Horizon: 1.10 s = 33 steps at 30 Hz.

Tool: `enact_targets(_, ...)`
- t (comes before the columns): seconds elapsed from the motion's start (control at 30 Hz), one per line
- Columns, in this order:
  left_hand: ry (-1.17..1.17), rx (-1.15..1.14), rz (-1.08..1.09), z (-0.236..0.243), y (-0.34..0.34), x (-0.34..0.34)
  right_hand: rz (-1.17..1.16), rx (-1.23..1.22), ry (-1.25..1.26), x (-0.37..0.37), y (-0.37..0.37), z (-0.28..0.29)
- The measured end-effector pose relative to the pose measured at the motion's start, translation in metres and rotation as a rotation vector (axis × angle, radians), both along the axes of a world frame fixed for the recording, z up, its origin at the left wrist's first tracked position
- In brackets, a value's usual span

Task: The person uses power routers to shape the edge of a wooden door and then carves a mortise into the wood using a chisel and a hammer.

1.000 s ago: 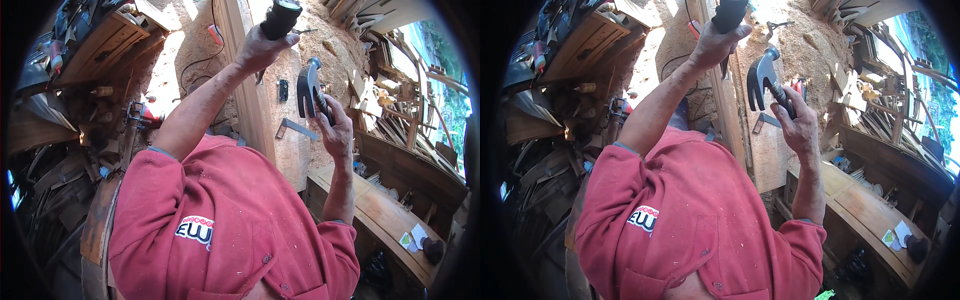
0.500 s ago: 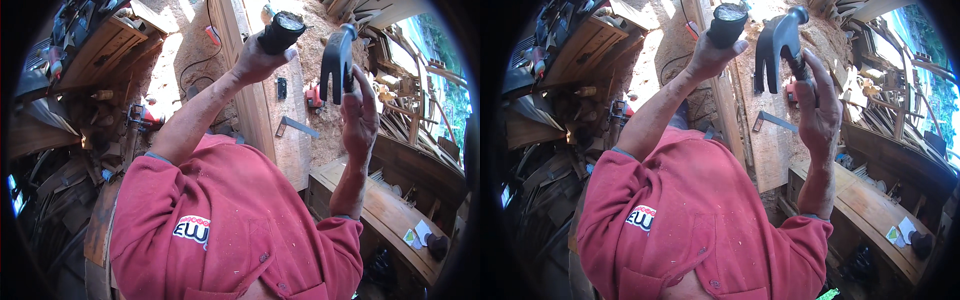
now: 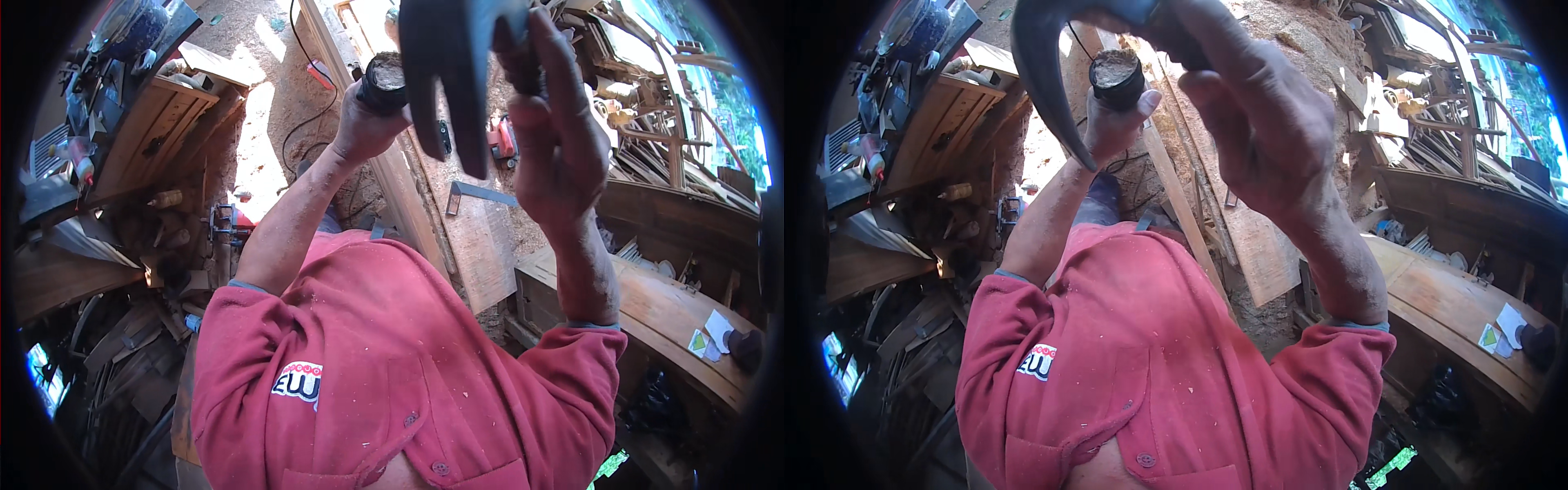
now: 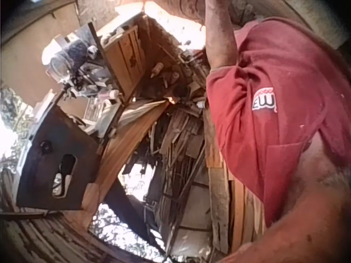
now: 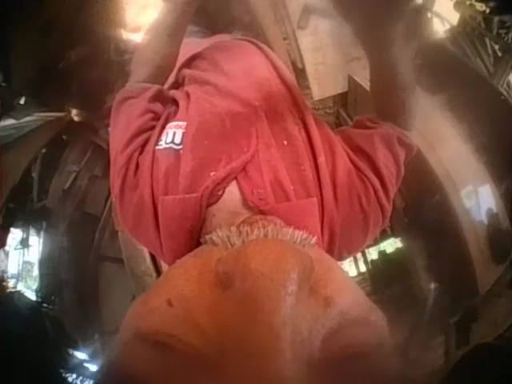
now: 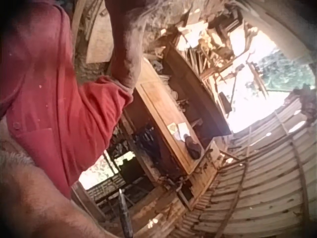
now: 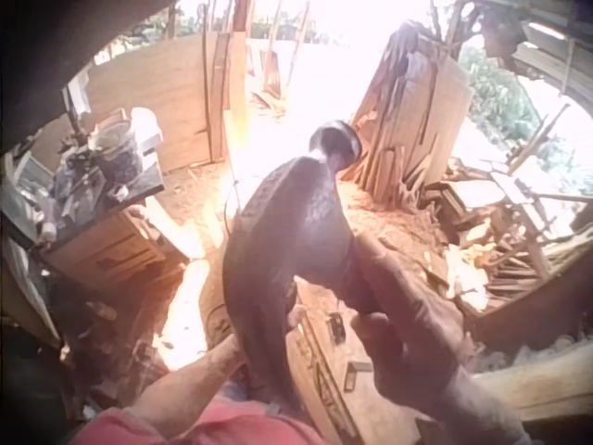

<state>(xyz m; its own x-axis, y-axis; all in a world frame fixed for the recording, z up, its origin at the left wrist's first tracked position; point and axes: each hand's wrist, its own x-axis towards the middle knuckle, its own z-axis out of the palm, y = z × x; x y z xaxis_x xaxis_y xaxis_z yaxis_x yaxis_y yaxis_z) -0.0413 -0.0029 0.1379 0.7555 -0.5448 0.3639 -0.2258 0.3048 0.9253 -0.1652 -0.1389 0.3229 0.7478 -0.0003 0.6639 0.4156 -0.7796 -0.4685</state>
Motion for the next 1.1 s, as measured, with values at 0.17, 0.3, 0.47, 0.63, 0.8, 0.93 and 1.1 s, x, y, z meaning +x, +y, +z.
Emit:
enact_targets(0.17, -0.161, 0.027, 0.124, -0.010, 0.000, 0.001, -0.143, -0.316, 0.485, -0.012, -0.003, -0.008)
enact_targets(0.3, -0.085, 0.051, 0.172, 0.004, -0.003, 0.012, -0.074, 0.194, 0.242, -0.011, 0.000, -0.005)
enact_targets(0.47, 0.361, -0.221, 0.122, -0.005, -0.024, 0.055, -0.186, 0.305, 0.291, -0.014, -0.007, -0.010)
enact_targets(0.63, 0.373, -0.157, 0.162, -0.027, -0.022, 0.071, -0.188, 0.279, 0.355, -0.007, -0.014, -0.017)
enact_targets(0.8, 0.319, -0.060, 0.252, -0.040, -0.029, 0.080, -0.154, 0.282, 0.421, 0.013, -0.018, -0.016)
enact_targets(0.93, -0.020, 0.038, 0.391, -0.041, -0.030, 0.088, -0.152, 0.191, 0.420, 0.041, -0.010, -0.015)
enact_targets(1.1, -0.252, -0.021, 0.481, -0.017, -0.030, 0.079, -0.133, 0.069, 0.433, 0.088, -0.014, 0.002)
